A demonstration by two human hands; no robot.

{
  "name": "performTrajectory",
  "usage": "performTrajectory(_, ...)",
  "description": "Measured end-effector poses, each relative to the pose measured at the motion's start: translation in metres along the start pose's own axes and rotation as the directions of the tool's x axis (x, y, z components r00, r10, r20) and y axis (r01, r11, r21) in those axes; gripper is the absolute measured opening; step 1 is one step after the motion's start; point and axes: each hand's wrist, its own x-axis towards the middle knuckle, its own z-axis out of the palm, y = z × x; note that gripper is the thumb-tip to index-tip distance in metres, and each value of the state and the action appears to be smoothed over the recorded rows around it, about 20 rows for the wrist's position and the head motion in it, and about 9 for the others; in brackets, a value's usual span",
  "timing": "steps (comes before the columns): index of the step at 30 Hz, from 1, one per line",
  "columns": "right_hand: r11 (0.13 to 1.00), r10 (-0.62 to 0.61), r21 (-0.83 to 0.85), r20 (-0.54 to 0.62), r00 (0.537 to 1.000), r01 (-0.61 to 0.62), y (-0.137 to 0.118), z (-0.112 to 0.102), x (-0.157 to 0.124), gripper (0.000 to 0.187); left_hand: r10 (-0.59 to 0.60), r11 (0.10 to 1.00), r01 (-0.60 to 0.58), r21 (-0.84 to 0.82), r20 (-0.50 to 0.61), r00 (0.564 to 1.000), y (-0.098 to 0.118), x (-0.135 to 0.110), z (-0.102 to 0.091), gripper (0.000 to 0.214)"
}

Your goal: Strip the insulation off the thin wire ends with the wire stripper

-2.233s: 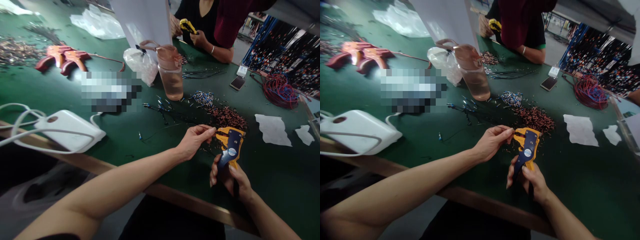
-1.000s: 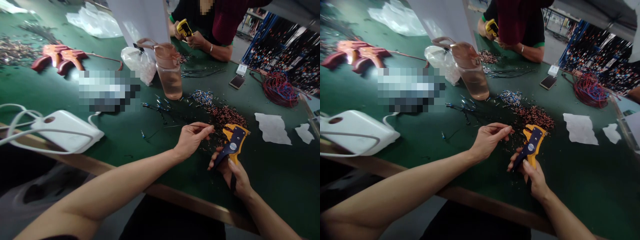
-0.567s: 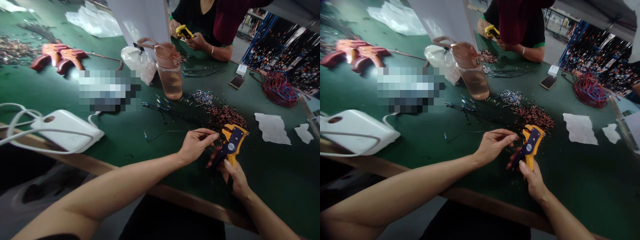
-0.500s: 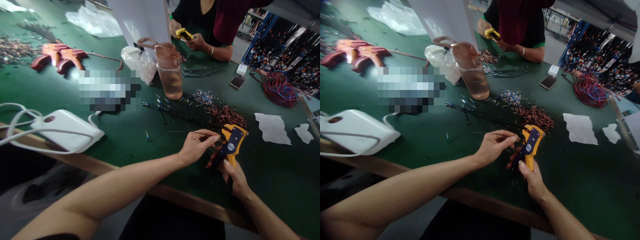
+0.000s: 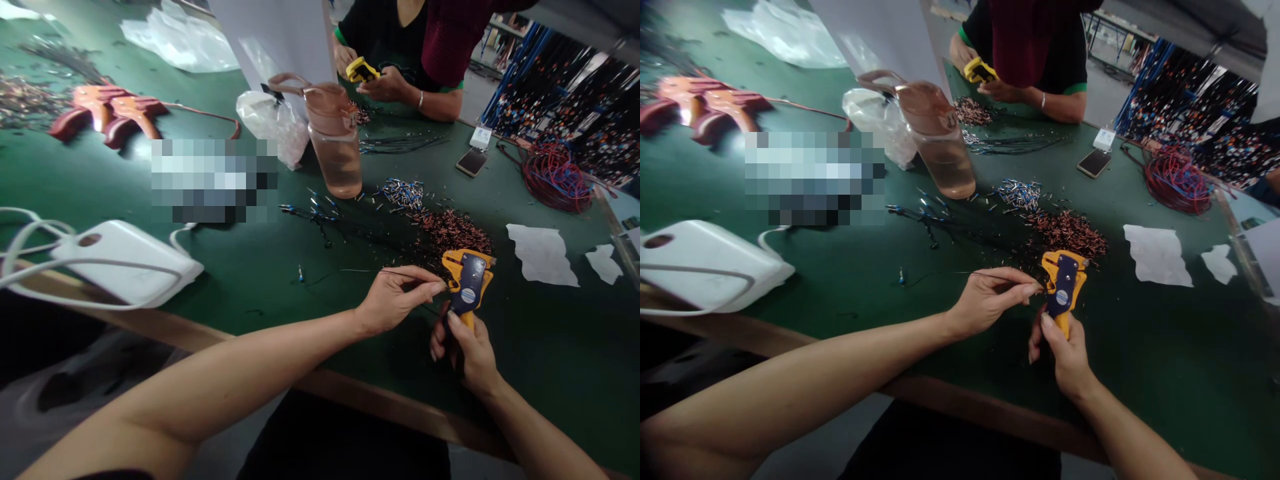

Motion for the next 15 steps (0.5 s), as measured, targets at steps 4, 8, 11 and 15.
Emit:
performTrajectory(4, 1.000, 0.011, 0.017, 0.004, 1.000, -0.011, 0.001, -0.001, 0.000, 0.035, -0.006, 0.999, 0.007, -0.036, 0.009, 1.000, 0.001, 0.001, -0.001, 0.010)
performTrajectory(8, 0.988, 0.029, 0.150, 0.093, 0.995, -0.043, -0.003, 0.000, 0.003, 0.035, -0.035, 0.997, 0.031, -0.075, -0.058, 0.998, 0.003, 0.008, -0.006, 0.017)
performTrajectory(11, 0.971, 0.038, 0.228, 0.168, 0.985, -0.076, -0.007, -0.002, 0.004, 0.038, -0.048, 0.993, 0.034, -0.111, -0.125, 0.991, 0.006, 0.016, -0.011, 0.024)
performTrajectory(15, 0.965, 0.074, 0.226, 0.258, 0.963, -0.134, -0.011, -0.005, 0.003, 0.040, -0.053, 0.986, 0.026, -0.163, -0.163, 0.985, 0.008, 0.023, -0.015, 0.027)
